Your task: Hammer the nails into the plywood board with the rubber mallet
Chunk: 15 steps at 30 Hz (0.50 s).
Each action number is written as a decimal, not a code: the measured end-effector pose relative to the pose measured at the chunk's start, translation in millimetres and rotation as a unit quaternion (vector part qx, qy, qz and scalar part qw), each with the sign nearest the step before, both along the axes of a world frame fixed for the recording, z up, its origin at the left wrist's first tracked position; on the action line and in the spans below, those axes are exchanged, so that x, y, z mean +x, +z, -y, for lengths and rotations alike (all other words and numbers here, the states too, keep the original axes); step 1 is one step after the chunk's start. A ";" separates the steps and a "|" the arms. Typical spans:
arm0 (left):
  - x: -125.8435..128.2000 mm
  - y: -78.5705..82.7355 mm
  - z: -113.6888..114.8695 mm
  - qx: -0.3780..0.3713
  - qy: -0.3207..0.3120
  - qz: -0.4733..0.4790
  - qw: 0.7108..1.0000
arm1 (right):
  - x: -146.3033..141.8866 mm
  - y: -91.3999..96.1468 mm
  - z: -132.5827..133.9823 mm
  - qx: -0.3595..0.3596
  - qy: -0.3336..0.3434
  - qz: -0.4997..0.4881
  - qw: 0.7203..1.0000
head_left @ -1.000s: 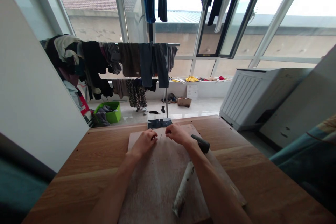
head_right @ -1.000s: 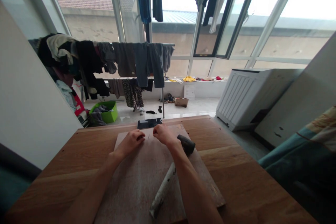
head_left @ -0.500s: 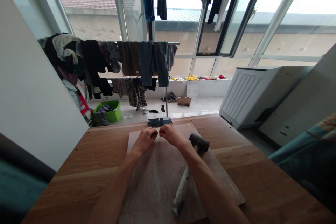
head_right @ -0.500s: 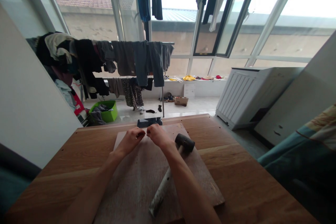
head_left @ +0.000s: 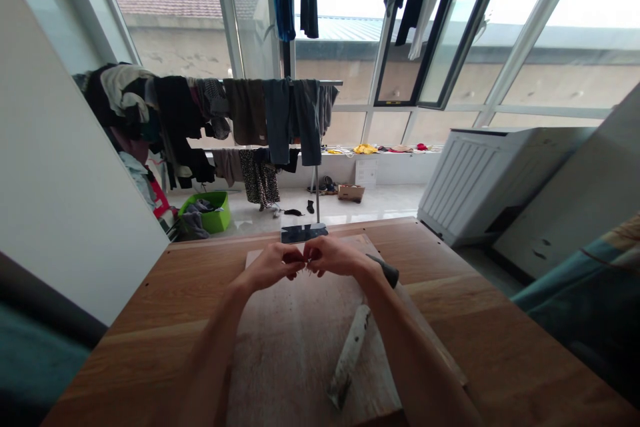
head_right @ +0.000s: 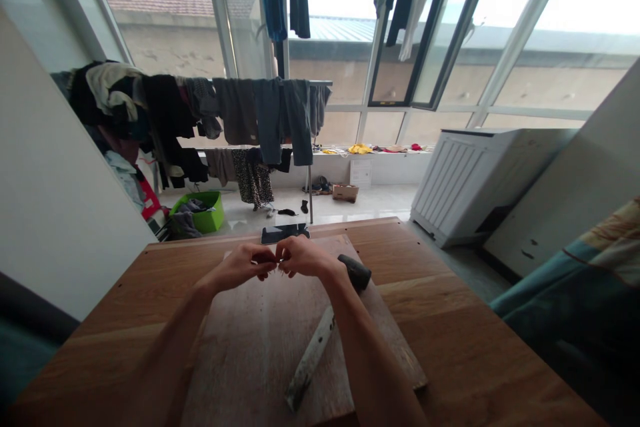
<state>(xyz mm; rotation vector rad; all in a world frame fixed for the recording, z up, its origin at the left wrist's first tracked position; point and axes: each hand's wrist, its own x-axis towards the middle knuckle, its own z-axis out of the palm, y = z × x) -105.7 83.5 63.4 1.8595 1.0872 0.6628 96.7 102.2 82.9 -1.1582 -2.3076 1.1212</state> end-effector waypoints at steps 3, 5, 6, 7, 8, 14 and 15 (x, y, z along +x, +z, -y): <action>-3.0 10.3 5.4 -0.049 -0.015 0.013 0.999 | 2.5 5.6 3.5 -0.044 0.007 -0.023 0.999; -6.3 18.8 9.8 -0.080 -0.025 0.008 0.996 | 7.2 11.5 6.6 -0.065 0.012 -0.047 0.997; -7.7 23.2 12.2 -0.088 -0.029 0.005 0.996 | 10.2 15.3 8.6 -0.069 0.014 -0.062 0.996; -8.7 27.6 14.5 -0.089 -0.031 0.000 0.996 | 13.3 19.8 11.2 -0.066 0.014 -0.078 0.995; -9.3 31.7 16.7 -0.080 -0.031 -0.007 0.996 | 16.2 25.1 14.5 -0.053 0.011 -0.091 0.994; -7.4 51.7 30.8 0.060 -0.019 -0.051 0.997 | 28.2 64.1 47.3 0.116 -0.070 -0.132 0.982; -7.9 53.4 35.6 0.071 -0.017 -0.061 0.995 | 31.9 65.4 53.5 0.130 -0.081 -0.131 0.980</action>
